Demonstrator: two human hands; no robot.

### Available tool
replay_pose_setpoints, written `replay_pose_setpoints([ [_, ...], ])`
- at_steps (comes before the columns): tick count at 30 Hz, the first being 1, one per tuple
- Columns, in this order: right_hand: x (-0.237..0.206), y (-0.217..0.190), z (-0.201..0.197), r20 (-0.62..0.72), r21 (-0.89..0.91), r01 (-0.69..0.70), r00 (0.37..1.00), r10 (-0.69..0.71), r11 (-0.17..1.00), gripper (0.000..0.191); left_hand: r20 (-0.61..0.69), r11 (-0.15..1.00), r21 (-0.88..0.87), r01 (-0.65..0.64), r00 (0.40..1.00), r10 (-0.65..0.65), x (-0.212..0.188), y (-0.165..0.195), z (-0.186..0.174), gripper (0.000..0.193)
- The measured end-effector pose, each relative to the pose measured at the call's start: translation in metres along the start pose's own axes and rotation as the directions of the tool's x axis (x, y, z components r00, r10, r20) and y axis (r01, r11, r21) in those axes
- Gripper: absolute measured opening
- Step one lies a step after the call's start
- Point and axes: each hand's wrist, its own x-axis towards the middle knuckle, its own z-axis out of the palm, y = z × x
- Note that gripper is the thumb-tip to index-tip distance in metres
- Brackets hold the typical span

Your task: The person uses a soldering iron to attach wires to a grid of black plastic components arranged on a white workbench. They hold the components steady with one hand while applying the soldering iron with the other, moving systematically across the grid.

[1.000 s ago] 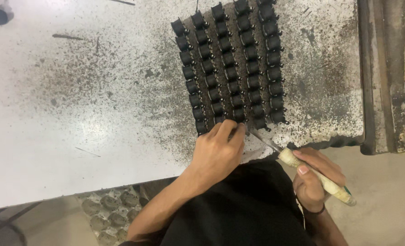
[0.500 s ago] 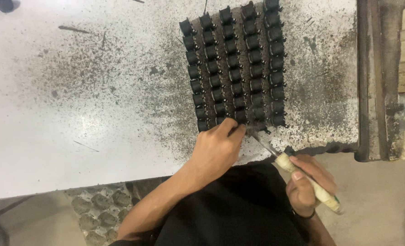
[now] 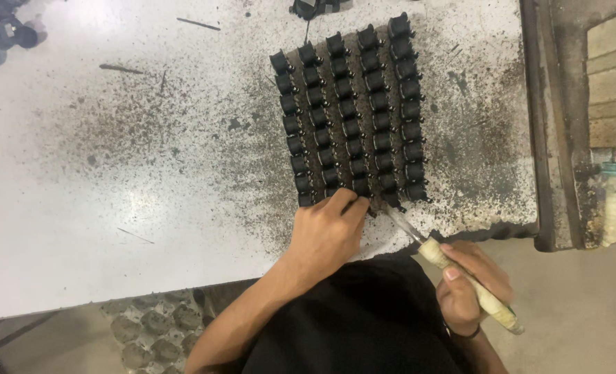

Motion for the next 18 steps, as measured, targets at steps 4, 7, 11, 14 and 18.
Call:
replay_pose_setpoints([
  [4, -0.001, -0.007, -0.007, 0.084, -0.092, -0.058, 0.994, 0.065, 0.994, 0.033, 0.052, 1.000, 0.004, -0.009, 0.999, 0.009, 0.003, -0.004, 0.005, 0.024],
  [7, 0.009, -0.004, -0.016, 0.044, 0.040, -0.129, 0.991, 0.127, 0.991, 0.034, 0.022, 0.997, 0.004, -0.078, 0.997, 0.078, 0.011, 0.004, -0.009, 0.020],
  [11, 0.025, 0.005, -0.023, -0.109, 0.319, -0.063, 0.989, 0.102, 0.946, 0.032, 0.021, 0.992, 0.043, -0.117, 0.993, 0.117, 0.016, 0.031, -0.061, 0.020],
  [14, 0.023, 0.006, -0.015, 0.002, 0.229, -0.018, 1.000, 0.018, 0.973, 0.029, -0.079, 0.986, 0.024, -0.166, 0.983, 0.167, 0.012, 0.047, -0.089, 0.021],
  [18, 0.016, -0.007, -0.006, 0.072, 0.014, -0.020, 0.997, 0.019, 1.000, 0.033, -0.125, 0.980, 0.123, -0.156, 0.977, 0.171, 0.026, 0.033, -0.057, 0.031],
])
